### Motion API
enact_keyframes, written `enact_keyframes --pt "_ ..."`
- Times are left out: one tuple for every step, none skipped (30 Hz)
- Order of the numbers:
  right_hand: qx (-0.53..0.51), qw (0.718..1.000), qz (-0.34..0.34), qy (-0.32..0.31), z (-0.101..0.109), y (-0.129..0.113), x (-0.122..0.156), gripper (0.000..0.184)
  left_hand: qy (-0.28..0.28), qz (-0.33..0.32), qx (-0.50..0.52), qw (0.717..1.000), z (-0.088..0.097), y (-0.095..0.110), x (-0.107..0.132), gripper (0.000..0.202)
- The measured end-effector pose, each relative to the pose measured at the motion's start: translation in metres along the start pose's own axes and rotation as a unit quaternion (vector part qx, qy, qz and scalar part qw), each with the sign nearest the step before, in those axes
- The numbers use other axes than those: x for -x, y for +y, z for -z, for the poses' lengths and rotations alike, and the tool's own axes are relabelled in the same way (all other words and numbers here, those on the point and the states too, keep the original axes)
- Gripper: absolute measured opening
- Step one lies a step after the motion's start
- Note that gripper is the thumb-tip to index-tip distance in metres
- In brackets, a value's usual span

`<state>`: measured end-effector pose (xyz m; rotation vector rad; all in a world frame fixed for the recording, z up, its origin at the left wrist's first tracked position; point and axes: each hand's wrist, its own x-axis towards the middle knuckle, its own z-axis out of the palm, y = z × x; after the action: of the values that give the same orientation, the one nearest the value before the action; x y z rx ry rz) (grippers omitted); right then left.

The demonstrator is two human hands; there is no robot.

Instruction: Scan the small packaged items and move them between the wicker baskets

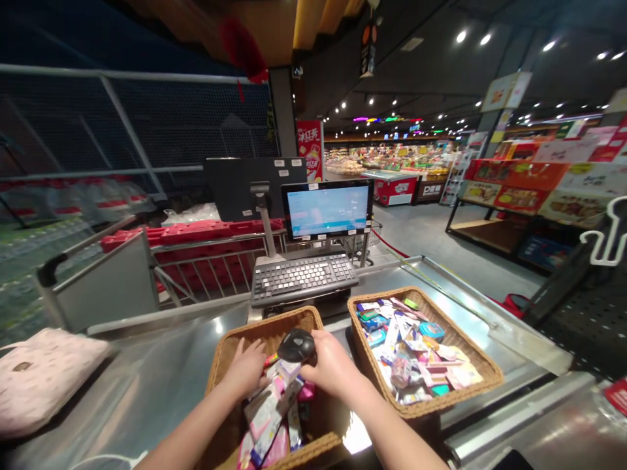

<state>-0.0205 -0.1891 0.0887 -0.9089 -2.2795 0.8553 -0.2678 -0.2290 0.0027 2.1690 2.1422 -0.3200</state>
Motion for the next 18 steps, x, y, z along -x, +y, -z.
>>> enact_keyframes --pt "-0.001 1.0 -0.001 0.009 0.005 0.0 0.002 0.034 0.019 -0.01 0.006 1.0 0.009 0.005 -0.003 0.044" --pt "-0.001 1.0 -0.002 0.017 0.011 0.0 0.004 0.035 0.042 -0.02 0.015 0.999 0.019 0.012 -0.006 0.042" --pt "-0.001 1.0 -0.003 0.027 0.018 0.001 0.007 0.037 0.069 -0.03 0.031 0.997 0.029 0.02 -0.011 0.041" --pt "0.0 0.999 -0.004 0.036 0.027 0.001 0.01 0.038 0.097 -0.042 0.051 0.993 0.038 0.03 -0.016 0.04" --pt "0.002 0.999 -0.006 0.047 0.036 0.002 0.013 0.039 0.123 -0.056 0.076 0.988 0.048 0.042 -0.022 0.039" --pt "0.006 0.998 -0.008 0.059 0.046 0.003 0.017 0.039 0.145 -0.072 0.101 0.982 0.056 0.055 -0.029 0.038" --pt "0.01 0.997 -0.011 0.071 0.058 0.005 0.022 0.038 0.16 -0.089 0.125 0.975 0.064 0.07 -0.035 0.038" --pt "0.016 0.996 -0.014 0.084 0.07 0.008 0.026 0.038 0.167 -0.105 0.144 0.97 0.072 0.086 -0.042 0.04" --pt "0.023 0.995 -0.018 0.1 0.082 0.011 0.032 0.037 0.171 -0.122 0.162 0.964 0.078 0.103 -0.048 0.044" --pt "0.031 0.993 -0.022 0.115 0.095 0.014 0.037 0.039 0.17 -0.138 0.18 0.959 0.084 0.121 -0.055 0.049" --pt "0.044 0.99 -0.026 0.134 0.108 0.018 0.043 0.04 0.167 -0.155 0.197 0.953 0.089 0.14 -0.061 0.056" --pt "0.059 0.986 -0.032 0.152 0.121 0.022 0.049 0.041 0.165 -0.174 0.215 0.947 0.093 0.159 -0.067 0.063" --pt "0.068 0.983 -0.038 0.168 0.134 0.027 0.055 0.038 0.166 -0.195 0.23 0.939 0.097 0.178 -0.073 0.068" --pt "0.075 0.98 -0.042 0.178 0.147 0.033 0.061 0.037 0.167 -0.216 0.243 0.931 0.101 0.198 -0.079 0.068" --pt "0.085 0.976 -0.049 0.194 0.159 0.039 0.067 0.038 0.172 -0.235 0.254 0.922 0.104 0.216 -0.085 0.065" --pt "0.094 0.972 -0.064 0.207 0.17 0.045 0.072 0.038 0.175 -0.251 0.262 0.915 0.106 0.235 -0.09 0.058" --pt "0.103 0.966 -0.081 0.222 0.181 0.052 0.078 0.036 0.176 -0.259 0.267 0.911 0.108 0.252 -0.096 0.048" --pt "0.11 0.962 -0.093 0.234 0.191 0.059 0.083 0.034 0.173 -0.263 0.269 0.91 0.11 0.269 -0.102 0.037"
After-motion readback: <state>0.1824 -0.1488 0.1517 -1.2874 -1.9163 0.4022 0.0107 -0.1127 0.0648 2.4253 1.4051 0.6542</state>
